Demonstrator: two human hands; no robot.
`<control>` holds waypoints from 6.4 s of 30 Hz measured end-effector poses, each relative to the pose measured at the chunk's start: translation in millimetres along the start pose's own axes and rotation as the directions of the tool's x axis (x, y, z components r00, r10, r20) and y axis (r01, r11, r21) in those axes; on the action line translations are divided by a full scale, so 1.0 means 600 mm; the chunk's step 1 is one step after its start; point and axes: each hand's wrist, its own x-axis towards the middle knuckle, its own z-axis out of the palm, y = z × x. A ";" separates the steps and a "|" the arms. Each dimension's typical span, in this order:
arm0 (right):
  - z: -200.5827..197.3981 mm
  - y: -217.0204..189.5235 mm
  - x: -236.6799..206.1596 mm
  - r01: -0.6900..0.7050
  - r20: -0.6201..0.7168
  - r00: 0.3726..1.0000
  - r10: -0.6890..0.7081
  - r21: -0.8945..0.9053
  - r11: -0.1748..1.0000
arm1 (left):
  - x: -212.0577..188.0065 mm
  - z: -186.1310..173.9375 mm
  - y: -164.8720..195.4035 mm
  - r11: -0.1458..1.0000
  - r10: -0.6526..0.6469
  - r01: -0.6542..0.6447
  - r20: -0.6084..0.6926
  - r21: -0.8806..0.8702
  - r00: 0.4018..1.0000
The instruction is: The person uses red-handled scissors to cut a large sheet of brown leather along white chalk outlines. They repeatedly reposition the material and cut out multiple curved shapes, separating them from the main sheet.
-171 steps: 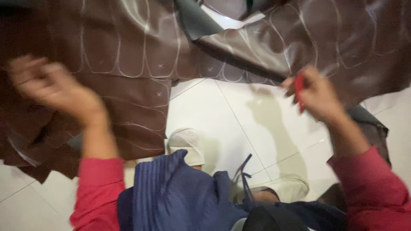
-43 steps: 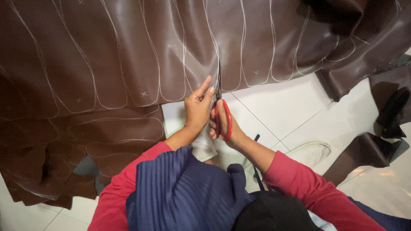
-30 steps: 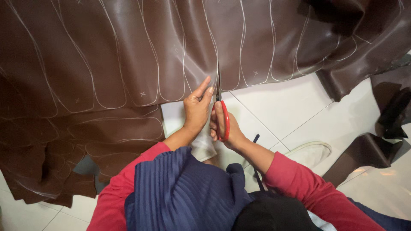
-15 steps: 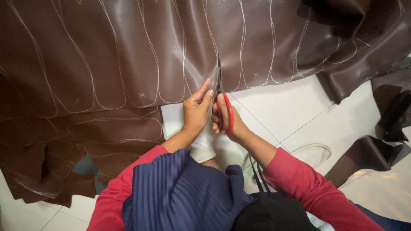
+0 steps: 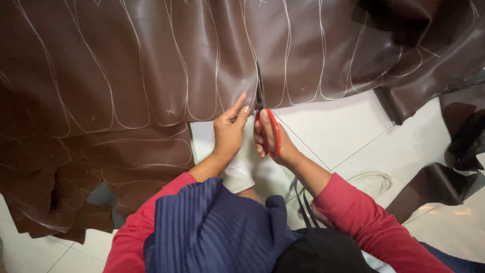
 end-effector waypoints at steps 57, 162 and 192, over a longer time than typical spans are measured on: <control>0.027 -0.247 0.052 0.057 0.185 0.983 -0.017 -0.214 0.975 | 0.026 -0.064 0.141 0.990 0.011 -0.009 0.013 -0.143 1.000; -0.263 0.385 0.123 0.150 -0.004 0.986 -0.166 -0.397 0.906 | -0.150 -0.079 -0.474 0.709 0.496 -0.669 -0.515 -0.225 0.699; -0.649 0.352 -0.213 -0.187 -0.197 0.941 -0.277 -0.980 0.060 | -0.181 0.141 -0.535 0.149 -0.729 -0.876 0.649 0.460 0.216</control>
